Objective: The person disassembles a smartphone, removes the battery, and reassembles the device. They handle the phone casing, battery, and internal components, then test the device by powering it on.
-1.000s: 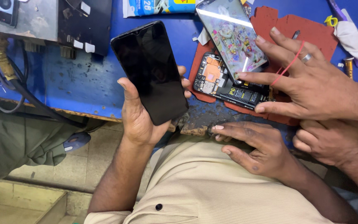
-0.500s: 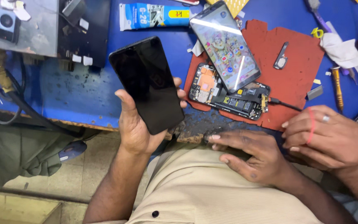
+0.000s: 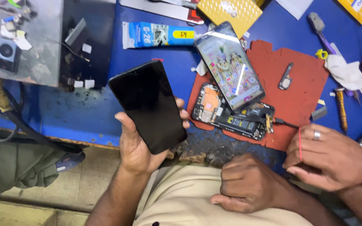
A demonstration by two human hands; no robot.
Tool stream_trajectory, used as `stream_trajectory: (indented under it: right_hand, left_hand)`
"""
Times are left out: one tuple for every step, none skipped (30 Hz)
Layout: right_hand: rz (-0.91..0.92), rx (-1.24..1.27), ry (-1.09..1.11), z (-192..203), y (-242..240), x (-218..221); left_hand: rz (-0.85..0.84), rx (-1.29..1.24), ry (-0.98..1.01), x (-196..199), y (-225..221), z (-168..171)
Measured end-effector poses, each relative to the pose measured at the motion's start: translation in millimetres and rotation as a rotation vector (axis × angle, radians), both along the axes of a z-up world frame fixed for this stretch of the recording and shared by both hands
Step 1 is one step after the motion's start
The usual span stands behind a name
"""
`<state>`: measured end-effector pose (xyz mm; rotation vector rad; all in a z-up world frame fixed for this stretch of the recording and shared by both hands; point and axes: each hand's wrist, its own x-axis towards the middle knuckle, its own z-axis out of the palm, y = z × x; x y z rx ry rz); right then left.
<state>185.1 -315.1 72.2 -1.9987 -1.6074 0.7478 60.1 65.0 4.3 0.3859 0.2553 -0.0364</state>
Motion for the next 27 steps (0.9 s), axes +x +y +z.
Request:
stream_trajectory:
  right_hand:
    - [-0.009, -0.001, 0.006, -1, 2, 1]
    - [-0.024, -0.008, 0.013, 0, 2, 1]
    - [-0.023, 0.001, 0.021, -1, 2, 0]
    - [-0.023, 0.010, 0.025, -1, 2, 0]
    - [-0.022, 0.019, 0.030, -2, 1, 0]
    - [-0.023, 0.020, 0.042, -2, 1, 1]
    - [-0.024, 0.021, 0.054, -2, 1, 1]
    - [-0.021, 0.024, 0.060, -2, 0, 4]
    - [-0.020, 0.015, 0.083, -2, 0, 5]
    - [-0.016, 0.009, 0.106, -2, -1, 6]
    - [-0.012, 0.004, 0.128, -3, -2, 7]
    - [-0.012, 0.001, 0.122, -5, -4, 6]
    - [-0.013, -0.002, 0.117, -7, -6, 5]
    - [-0.014, -0.005, 0.110, -10, -8, 5]
    - [0.004, 0.011, 0.074, -14, -10, 6]
    - [0.022, 0.028, 0.042, -16, -12, 6]
    - [0.039, 0.044, 0.009, -18, -13, 6]
    - [0.066, 0.038, 0.037, -20, -14, 7]
    - [0.092, 0.032, 0.064, -20, -15, 7]
    - [0.116, 0.024, 0.096, -22, -15, 10]
    - [0.110, 0.031, 0.097, -24, -14, 13]
    - [0.101, 0.036, 0.103, -23, -14, 13]
    - [0.092, 0.041, 0.108, -23, -14, 13]
    - [0.063, 0.035, 0.079, -22, -13, 11]
    - [0.034, 0.029, 0.050, -21, -11, 9]
    - [0.009, 0.021, 0.027, -18, -9, 7]
    - [-0.002, 0.009, 0.039, -16, -8, 6]
  left_hand:
    - [0.000, -0.007, 0.003, 0, 1, 0]
    - [-0.006, -0.020, 0.009, 1, 0, -1]
    - [-0.007, -0.032, 0.009, 0, -1, -2]
    - [-0.007, -0.045, 0.006, 0, -1, -2]
    - [-0.008, -0.058, 0.004, -1, -1, -4]
    - [-0.008, -0.056, 0.010, 0, -1, -5]
    - [-0.009, -0.054, 0.016, 0, -1, -5]
    - [-0.005, -0.050, 0.017, 1, -1, -5]
    - [-0.008, -0.057, 0.018, 1, -2, -5]
    - [-0.008, -0.061, 0.018, 1, -2, -5]
    - [-0.008, -0.064, 0.019, 2, -2, -5]
    - [-0.015, -0.069, 0.021, 1, -2, -6]
    - [-0.023, -0.074, 0.023, 0, -1, -7]
    - [-0.030, -0.079, 0.024, 0, -1, -8]
    - [-0.042, -0.083, 0.032, 0, 0, -9]
    - [-0.054, -0.086, 0.042, -1, 1, -9]
    - [-0.066, -0.090, 0.053, -1, 1, -10]
    - [-0.053, -0.103, 0.056, -1, 0, -10]
    - [-0.041, -0.115, 0.059, 0, -1, -10]
    - [-0.031, -0.129, 0.065, 0, -1, -10]
    - [-0.023, -0.126, 0.066, 1, -2, -10]
    - [-0.018, -0.125, 0.071, 1, -2, -10]
    - [-0.013, -0.124, 0.076, 1, -2, -9]
    - [-0.026, -0.107, 0.076, 0, -2, -9]
    - [-0.040, -0.091, 0.075, 0, -1, -10]
    - [-0.049, -0.076, 0.080, -1, 0, -10]
    - [-0.051, -0.072, 0.076, -2, 0, -11]
